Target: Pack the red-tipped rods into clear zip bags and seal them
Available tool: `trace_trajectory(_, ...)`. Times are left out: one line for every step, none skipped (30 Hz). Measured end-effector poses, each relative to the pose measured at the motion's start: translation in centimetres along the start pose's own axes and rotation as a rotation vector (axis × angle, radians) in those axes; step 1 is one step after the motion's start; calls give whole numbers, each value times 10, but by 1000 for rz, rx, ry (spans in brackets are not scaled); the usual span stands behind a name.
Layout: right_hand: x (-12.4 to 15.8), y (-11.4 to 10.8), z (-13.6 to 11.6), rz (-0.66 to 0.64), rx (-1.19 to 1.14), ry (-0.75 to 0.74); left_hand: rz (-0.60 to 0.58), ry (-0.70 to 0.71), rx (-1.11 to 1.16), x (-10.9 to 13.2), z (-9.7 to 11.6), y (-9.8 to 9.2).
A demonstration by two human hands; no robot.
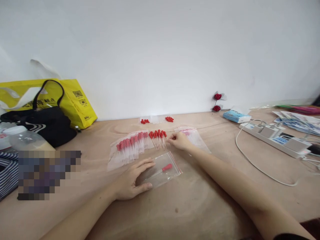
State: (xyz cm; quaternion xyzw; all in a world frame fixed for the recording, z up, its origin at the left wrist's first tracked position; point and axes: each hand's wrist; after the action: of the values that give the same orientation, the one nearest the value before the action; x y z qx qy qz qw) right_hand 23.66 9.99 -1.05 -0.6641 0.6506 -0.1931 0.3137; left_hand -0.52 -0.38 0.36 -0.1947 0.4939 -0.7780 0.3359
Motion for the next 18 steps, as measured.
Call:
trace_trajectory(-6, 7, -5, 15, 17, 23, -9, -2, 6, 1, 1, 0)
trace_trajectory(-12, 13, -9, 33, 37, 50, -17, 0, 14, 1, 3, 0)
trace_trajectory(-17, 18, -13, 53, 59, 78, -21, 3, 20, 1, 4, 0)
trace_trajectory(-20, 23, -16, 71, 78, 104, -23, 8, 25, 1, 5, 0)
trace_trajectory(-24, 26, -19, 87, 95, 128, -25, 13, 28, 0, 5, 0)
trace_trajectory(-26, 28, -21, 97, 108, 147, -27, 18, 28, 0, 5, 1)
trace_trajectory(-28, 30, -22, 101, 117, 164, -30, 23, 27, 0, 5, 1)
trace_trajectory(-29, 31, -22, 98, 122, 175, -35, 25, 23, -1, 5, 2)
trace_trajectory(-30, 31, -23, 92, 124, 184, -38, 24, 19, -1, 4, 2)
trace_trajectory(-30, 31, -23, 84, 122, 189, -42, 19, 17, -1, 4, 2)
trace_trajectory(-30, 31, -23, 79, 116, 193, -42, 13, 16, -1, 4, 2)
trace_trajectory(-30, 30, -23, 75, 108, 195, -42, 6, 17, -1, 4, 2)
trace_trajectory(-29, 29, -24, 73, 96, 196, -41, 1, 19, -1, 4, 2)
trace_trajectory(-28, 27, -24, 68, 82, 197, -39, -2, 20, -1, 5, 2)
trace_trajectory(-27, 25, -24, 61, 66, 194, -37, -3, 21, -1, 5, 2)
trace_trajectory(-24, 21, -24, 51, 48, 185, -34, -3, 20, -1, 5, 2)
trace_trajectory(-22, 17, -24, 37, 29, 170, -32, -4, 19, -1, 5, 2)
trace_trajectory(-18, 12, -23, 22, 10, 148, -33, -4, 17, -1, 4, 2)
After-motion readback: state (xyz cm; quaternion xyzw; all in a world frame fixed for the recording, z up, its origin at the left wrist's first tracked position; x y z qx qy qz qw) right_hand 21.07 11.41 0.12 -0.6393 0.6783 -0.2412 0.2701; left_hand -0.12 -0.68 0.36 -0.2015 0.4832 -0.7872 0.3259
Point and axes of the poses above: each hand's wrist, its own x-axis away from the middle knuckle, its own y-axis out of the palm, z = x × y
